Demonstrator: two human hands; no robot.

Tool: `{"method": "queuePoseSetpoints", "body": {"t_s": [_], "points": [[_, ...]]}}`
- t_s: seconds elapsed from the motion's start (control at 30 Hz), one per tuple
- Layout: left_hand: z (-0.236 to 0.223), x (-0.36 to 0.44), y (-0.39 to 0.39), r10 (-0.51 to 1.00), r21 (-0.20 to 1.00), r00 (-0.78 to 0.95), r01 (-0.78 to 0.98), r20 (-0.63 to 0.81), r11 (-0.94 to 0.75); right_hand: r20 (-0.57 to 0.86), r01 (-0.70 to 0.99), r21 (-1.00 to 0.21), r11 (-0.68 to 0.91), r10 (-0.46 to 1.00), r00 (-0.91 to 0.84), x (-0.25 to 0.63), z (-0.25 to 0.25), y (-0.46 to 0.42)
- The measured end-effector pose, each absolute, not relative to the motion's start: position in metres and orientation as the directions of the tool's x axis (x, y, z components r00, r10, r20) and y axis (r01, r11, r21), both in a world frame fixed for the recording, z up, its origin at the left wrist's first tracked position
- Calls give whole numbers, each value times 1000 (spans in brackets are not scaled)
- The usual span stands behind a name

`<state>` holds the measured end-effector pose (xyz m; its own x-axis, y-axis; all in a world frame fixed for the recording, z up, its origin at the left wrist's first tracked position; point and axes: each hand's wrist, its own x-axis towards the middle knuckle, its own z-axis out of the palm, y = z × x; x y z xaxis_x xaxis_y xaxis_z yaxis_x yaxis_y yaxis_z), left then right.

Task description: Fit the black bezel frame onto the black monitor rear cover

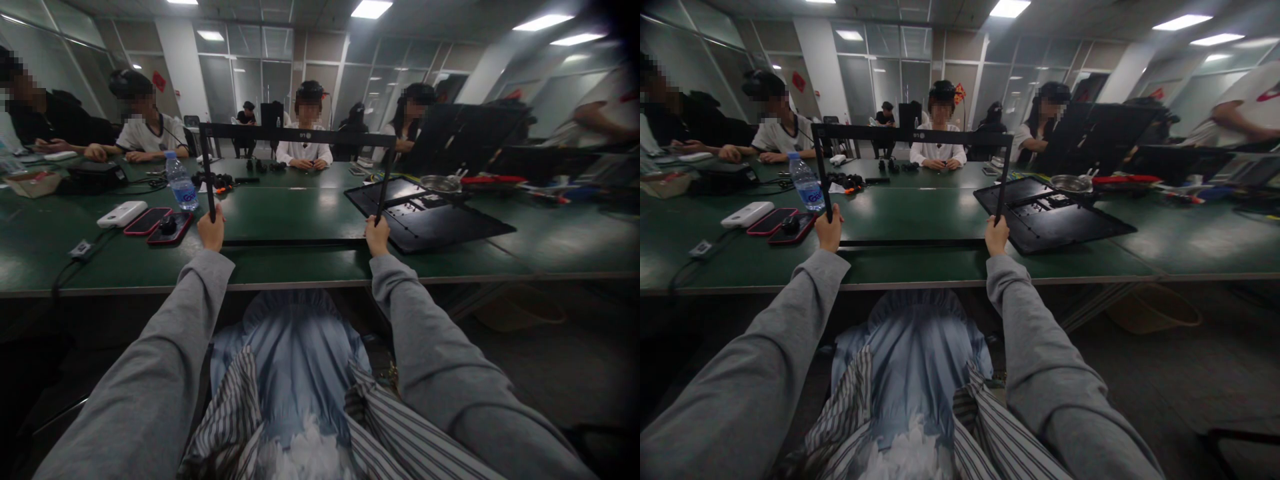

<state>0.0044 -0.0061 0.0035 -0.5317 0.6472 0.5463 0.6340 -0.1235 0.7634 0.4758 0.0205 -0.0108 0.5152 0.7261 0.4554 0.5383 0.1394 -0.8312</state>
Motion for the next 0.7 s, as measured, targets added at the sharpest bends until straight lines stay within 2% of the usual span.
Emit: {"method": "queuePoseSetpoints", "body": {"t_s": [0.3, 0.7], "points": [[-2, 0, 0, 651, 771, -537, 626, 536, -119, 500, 562, -809, 174, 706, 502, 470, -5, 14], [-5, -2, 2, 639, 763, -520, 625, 566, -166, 463, 560, -819, 125, 720, 517, 475, -10, 20]]}}
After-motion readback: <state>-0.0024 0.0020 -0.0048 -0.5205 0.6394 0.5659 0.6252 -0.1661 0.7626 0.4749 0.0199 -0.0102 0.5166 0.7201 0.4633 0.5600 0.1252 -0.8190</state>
